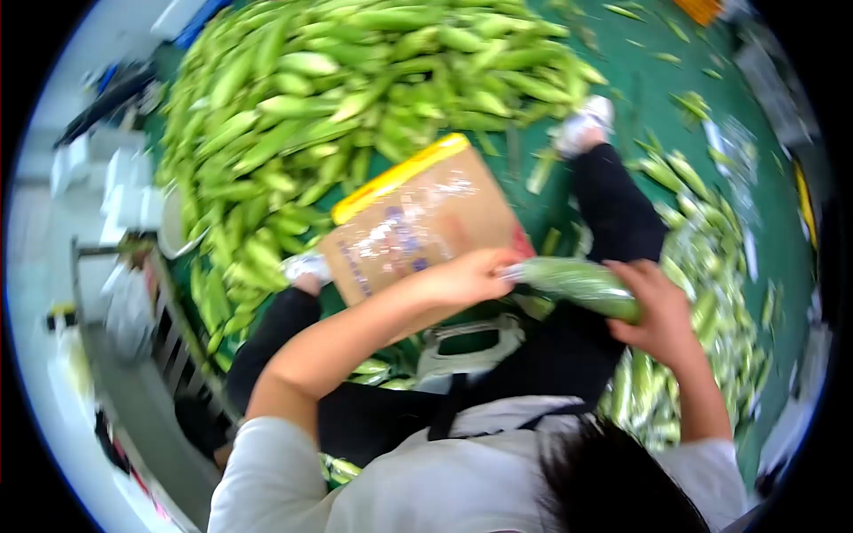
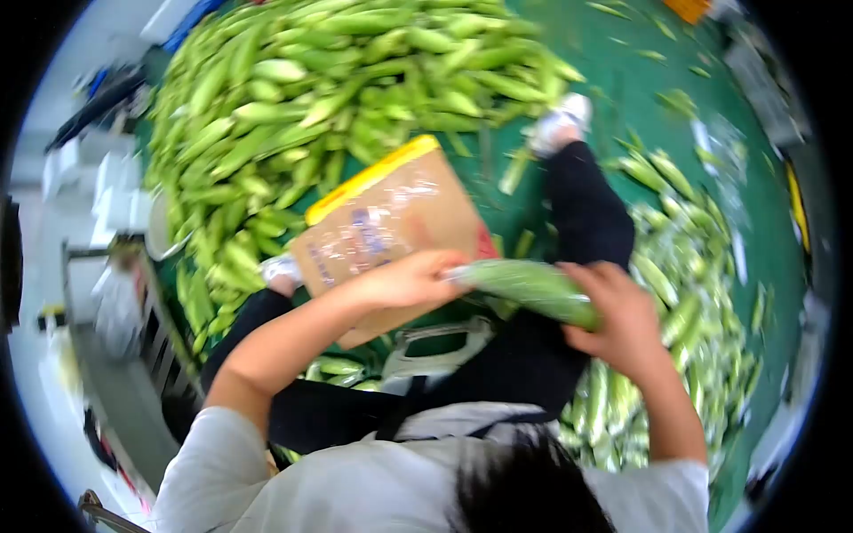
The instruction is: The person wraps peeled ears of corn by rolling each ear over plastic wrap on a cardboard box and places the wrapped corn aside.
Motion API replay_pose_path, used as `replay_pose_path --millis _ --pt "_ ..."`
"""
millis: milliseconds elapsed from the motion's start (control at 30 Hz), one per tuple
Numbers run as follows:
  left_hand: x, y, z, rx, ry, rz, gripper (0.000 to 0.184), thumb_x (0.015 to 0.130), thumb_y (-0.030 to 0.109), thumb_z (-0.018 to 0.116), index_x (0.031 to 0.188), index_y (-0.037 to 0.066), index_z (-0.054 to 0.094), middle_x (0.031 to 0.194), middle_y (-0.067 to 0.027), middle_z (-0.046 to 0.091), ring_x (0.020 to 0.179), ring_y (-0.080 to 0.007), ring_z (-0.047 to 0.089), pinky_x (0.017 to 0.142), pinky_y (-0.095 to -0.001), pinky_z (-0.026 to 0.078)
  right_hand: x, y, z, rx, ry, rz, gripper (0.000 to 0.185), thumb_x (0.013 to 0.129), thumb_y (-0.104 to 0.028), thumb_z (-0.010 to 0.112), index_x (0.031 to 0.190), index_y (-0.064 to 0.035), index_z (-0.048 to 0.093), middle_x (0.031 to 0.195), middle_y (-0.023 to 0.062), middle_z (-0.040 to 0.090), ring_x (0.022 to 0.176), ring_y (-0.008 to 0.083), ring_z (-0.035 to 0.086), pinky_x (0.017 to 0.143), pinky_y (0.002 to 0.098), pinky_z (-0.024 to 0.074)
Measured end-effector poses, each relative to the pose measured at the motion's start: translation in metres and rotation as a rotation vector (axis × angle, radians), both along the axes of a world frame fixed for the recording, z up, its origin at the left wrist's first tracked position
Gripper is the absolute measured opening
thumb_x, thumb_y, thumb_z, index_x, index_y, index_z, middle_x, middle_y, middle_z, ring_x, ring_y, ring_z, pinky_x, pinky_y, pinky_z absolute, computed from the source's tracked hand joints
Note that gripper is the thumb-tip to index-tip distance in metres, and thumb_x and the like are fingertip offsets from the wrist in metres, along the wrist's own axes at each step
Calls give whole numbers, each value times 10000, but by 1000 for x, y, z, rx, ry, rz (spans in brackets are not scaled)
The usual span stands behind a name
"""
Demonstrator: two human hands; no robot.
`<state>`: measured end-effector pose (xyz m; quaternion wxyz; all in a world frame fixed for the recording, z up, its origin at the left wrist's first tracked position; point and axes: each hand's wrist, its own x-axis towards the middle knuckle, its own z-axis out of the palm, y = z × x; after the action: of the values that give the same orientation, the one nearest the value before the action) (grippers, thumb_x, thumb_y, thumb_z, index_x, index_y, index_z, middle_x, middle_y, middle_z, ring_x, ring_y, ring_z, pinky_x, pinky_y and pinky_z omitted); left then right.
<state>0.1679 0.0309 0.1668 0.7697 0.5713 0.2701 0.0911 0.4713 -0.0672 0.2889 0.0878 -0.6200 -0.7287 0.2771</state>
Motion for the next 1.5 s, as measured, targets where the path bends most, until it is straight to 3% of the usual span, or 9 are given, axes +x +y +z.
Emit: replay_pose_path --millis 167,233,333,500,700,833,1067,1167,1500 --pt "-83 110 -75 232 646 764 415 880 50 592 1295 49 587 863 -48 633 829 -143 627 751 -294 503 214 -32 -174 289 264 -1015 685 929 -248 690 1526 -63 407 1409 181 555 1231 245 556 1045 358 434" --pt "-142 156 -121 1159 827 1065 421 826 15 596 1247 41 583 983 -114 617 921 -264 603 817 -401 498 317 -64 -259 225 135 -973 700 940 -275 689 1539 -74 386 1408 171 546 1217 235 558 1044 349 430" --pt "-161 247 -109 1448 1001 870 442 820 116 656 1241 22 557 1167 -155 577 1100 -350 550 960 -470 437 297 -62 -271 -173 -230 -851 744 920 -291 684 1554 -89 351 1436 238 516 1337 344 498 1120 396 367" --pt "-168 355 -152 1424 1648 272 556 809 423 726 1195 69 543 1134 -92 622 1030 -260 627 887 -459 433 227 104 -219 369 -431 -322 747 861 -63 666 1544 -127 369 1530 192 421 1400 384 424 1128 430 365" --pt "-148 266 -88 1327 1335 453 524 795 425 753 1115 43 590 1014 -141 676 1055 -305 611 889 -444 458 -36 215 -110 -54 -6 -240 387 921 -242 681 1240 -25 653 1067 163 714 947 276 694 859 356 541" --pt "-169 125 -79 695 903 730 714 771 317 817 1336 8 508 1216 -233 616 1116 -380 562 981 -465 460 -134 184 -214 -229 10 -222 511 875 -443 699 1209 -57 681 1039 162 727 968 341 695 846 434 549" --pt "-191 23 -128 673 806 738 698 773 200 828 1376 73 499 1314 -201 561 1281 -363 511 1065 -425 420 -207 188 -291 -4 -74 -250 293 895 -336 680 948 -48 677 790 92 664 801 323 666 775 426 531" --pt "-199 24 -123 874 813 699 669 776 139 798 1393 137 541 1298 -181 575 1171 -404 548 1020 -458 455 -165 196 -263 -547 639 -360 213 913 -256 630 842 -56 653 722 11 610 712 193 609 701 330 492" --pt "-193 49 -142 1232 644 511 578 812 124 741 1355 207 564 1355 -123 521 1297 -350 456 1095 -500 353 -267 206 -273 181 435 373 299 823 -179 756 1071 -91 612 1240 122 612 1125 330 582 971 420 447"
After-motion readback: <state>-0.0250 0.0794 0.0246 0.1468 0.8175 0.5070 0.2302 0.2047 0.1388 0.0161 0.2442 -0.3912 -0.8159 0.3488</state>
